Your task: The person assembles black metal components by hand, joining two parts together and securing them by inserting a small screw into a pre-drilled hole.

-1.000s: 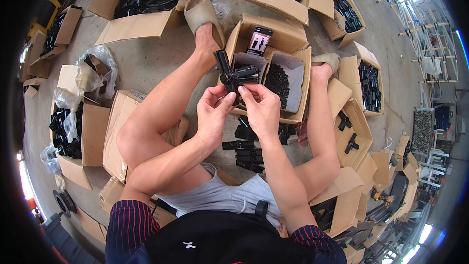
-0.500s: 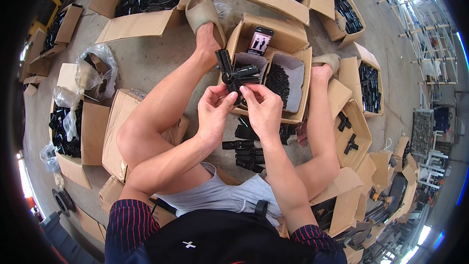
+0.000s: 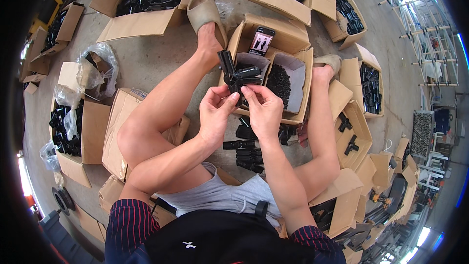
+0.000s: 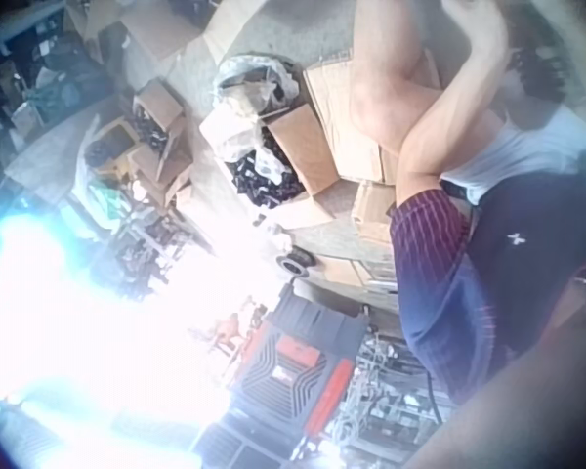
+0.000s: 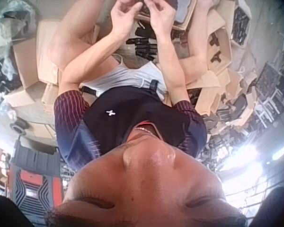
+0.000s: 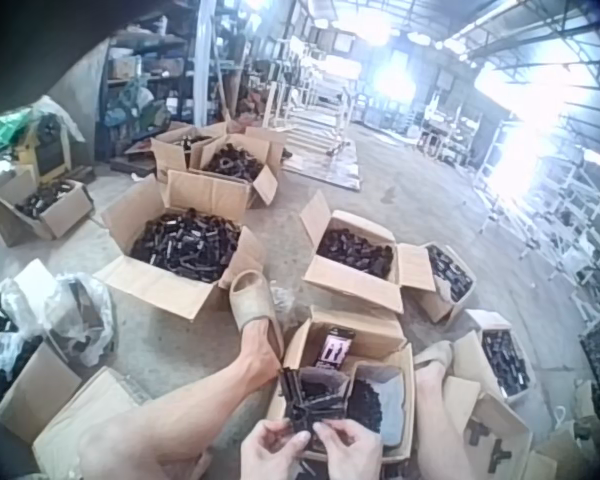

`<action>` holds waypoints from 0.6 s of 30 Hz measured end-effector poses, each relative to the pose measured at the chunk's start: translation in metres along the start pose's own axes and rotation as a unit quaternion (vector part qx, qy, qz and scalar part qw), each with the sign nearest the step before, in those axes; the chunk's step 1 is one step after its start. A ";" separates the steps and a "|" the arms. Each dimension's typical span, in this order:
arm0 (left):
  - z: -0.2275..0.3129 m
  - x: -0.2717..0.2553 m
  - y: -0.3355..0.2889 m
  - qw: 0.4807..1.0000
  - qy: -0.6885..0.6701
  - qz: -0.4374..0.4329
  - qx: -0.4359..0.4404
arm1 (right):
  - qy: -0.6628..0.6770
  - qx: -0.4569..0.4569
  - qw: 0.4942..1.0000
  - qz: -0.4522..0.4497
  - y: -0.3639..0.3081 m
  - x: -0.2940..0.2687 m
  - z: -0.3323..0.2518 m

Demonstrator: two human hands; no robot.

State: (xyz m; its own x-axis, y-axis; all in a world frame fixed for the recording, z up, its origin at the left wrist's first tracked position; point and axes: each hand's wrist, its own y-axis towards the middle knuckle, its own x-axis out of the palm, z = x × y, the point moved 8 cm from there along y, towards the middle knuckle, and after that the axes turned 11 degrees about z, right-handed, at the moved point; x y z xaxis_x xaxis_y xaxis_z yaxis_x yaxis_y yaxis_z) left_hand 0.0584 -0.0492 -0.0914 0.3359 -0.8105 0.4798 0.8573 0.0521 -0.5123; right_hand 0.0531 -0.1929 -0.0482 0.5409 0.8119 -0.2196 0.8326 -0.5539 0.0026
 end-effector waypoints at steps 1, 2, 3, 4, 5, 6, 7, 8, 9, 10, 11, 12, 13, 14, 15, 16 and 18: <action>-0.001 0.000 0.000 1.000 0.002 0.000 0.003 | 0.003 -0.001 1.000 0.002 0.000 0.000 0.002; -0.002 -0.001 0.001 1.000 0.004 -0.001 0.006 | -0.001 -0.002 1.000 0.005 0.000 0.000 0.001; -0.003 0.001 0.002 1.000 0.005 -0.005 0.008 | -0.007 -0.005 1.000 0.011 0.000 -0.002 -0.001; -0.003 0.002 0.002 1.000 0.003 -0.003 0.009 | -0.013 -0.008 1.000 0.017 0.000 -0.004 -0.002; -0.003 0.001 0.002 1.000 0.000 -0.002 0.010 | -0.033 -0.008 0.999 0.016 0.000 -0.003 0.002; -0.004 0.001 0.001 1.000 -0.003 -0.003 0.009 | -0.054 -0.009 0.998 0.017 0.000 -0.003 0.004; -0.005 0.000 0.002 1.000 -0.009 -0.013 0.011 | -0.062 -0.016 0.998 0.016 -0.001 -0.002 0.003; -0.007 -0.001 0.002 1.000 -0.002 -0.008 0.004 | -0.035 -0.027 0.999 0.013 -0.002 -0.001 0.002; -0.006 -0.003 0.003 1.000 0.009 -0.004 0.006 | -0.009 -0.018 1.000 0.010 -0.003 0.002 0.002; -0.006 -0.004 0.003 1.000 0.020 0.000 0.008 | 0.017 -0.009 1.000 0.007 -0.003 0.003 0.002; -0.005 -0.002 0.002 1.000 0.020 -0.001 0.006 | 0.016 -0.002 1.000 0.008 -0.003 0.001 0.001; -0.004 -0.001 0.002 1.000 0.019 -0.001 0.006 | 0.016 0.006 1.000 0.007 -0.004 0.000 0.000; -0.004 0.000 0.001 1.000 0.019 -0.001 0.005 | 0.016 0.014 1.000 0.007 -0.005 -0.001 0.000; -0.004 0.000 0.001 1.000 0.022 0.000 0.008 | 0.018 0.012 1.000 0.006 -0.005 -0.001 -0.001; -0.005 -0.001 0.000 1.000 0.024 -0.001 0.009 | 0.019 0.010 1.000 0.008 -0.006 -0.002 -0.001; -0.006 -0.001 -0.001 1.000 0.027 -0.002 0.010 | 0.019 0.009 1.000 0.010 -0.006 -0.003 -0.002; -0.007 -0.002 -0.002 0.999 0.043 0.002 0.007 | 0.009 0.017 1.000 0.004 -0.007 -0.004 -0.003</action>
State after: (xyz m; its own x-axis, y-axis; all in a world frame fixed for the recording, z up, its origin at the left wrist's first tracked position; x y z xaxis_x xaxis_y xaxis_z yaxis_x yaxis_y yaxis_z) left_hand 0.0532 -0.0515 -0.0958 0.3047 -0.8576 0.4143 0.8614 0.0625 -0.5041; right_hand 0.0452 -0.1919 -0.0442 0.5505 0.8102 -0.2016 0.8235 -0.5666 -0.0284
